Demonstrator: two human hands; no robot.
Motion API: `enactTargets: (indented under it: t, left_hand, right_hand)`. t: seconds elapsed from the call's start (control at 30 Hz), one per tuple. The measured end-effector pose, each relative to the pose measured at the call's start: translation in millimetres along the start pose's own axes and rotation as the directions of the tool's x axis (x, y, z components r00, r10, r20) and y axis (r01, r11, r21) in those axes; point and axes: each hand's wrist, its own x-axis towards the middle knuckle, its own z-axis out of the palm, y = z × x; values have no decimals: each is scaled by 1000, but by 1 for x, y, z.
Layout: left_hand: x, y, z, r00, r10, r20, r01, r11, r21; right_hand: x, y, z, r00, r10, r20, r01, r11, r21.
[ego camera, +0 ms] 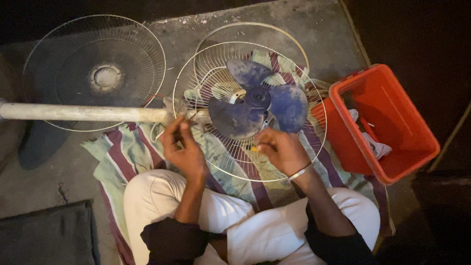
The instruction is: The person sits on the floor and rummages through a red toolbox to retrieve a screw. They then use the screw to tighten the central hub of a disassembled standing fan, securing the fan blades to the motor shaft.
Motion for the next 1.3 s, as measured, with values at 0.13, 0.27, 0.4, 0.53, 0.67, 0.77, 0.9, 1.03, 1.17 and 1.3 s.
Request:
enactTargets:
  t: [0.13,0.27,0.4,0.53,0.67,0.77,0.9,1.03,1.17,1.3]
  left_hand:
    - [4,-31,2,980,-130,-148,50,892,-449]
    - [17,-105,-10,828,-548,-116,401,725,-560]
    - [26,-202,-20,544,-805,235,708,291,-644]
    - [11,-259,-4,350,-791,502,842,31,-539]
    - [-27,-246,24,255,-651,715,897,-116,-426]
    - [-35,-214,30,236,-568,789,941,-68,-330]
    - [-40,-172,28,311,-541,782,893,-117,-436]
    - [-43,-155,24,348,-491,799,870,-148,-470]
    - [-49,-155,27,331,-580,744,852,-155,-500]
    - [-57,-159,32,329,-607,723,832,-176,-526]
  right_hand:
    - [4,-8,15,986,-121,-118,109,989,-100]
    - [2,-10,32,967,-155,-202,111,970,-215]
    - [9,-9,47,925,-270,-269,213,951,-223]
    - [9,-9,58,948,-216,-235,155,955,-253]
    - [-3,-8,65,977,-140,-159,52,885,-462]
    - [-1,1,69,961,-258,-99,217,927,-307]
    - [4,17,72,990,-123,-71,96,948,-303]
    - [14,31,70,992,-118,-41,100,943,-317]
    - [17,28,71,999,52,-1,-49,940,-338]
    - [14,17,73,995,89,-34,-95,907,-410]
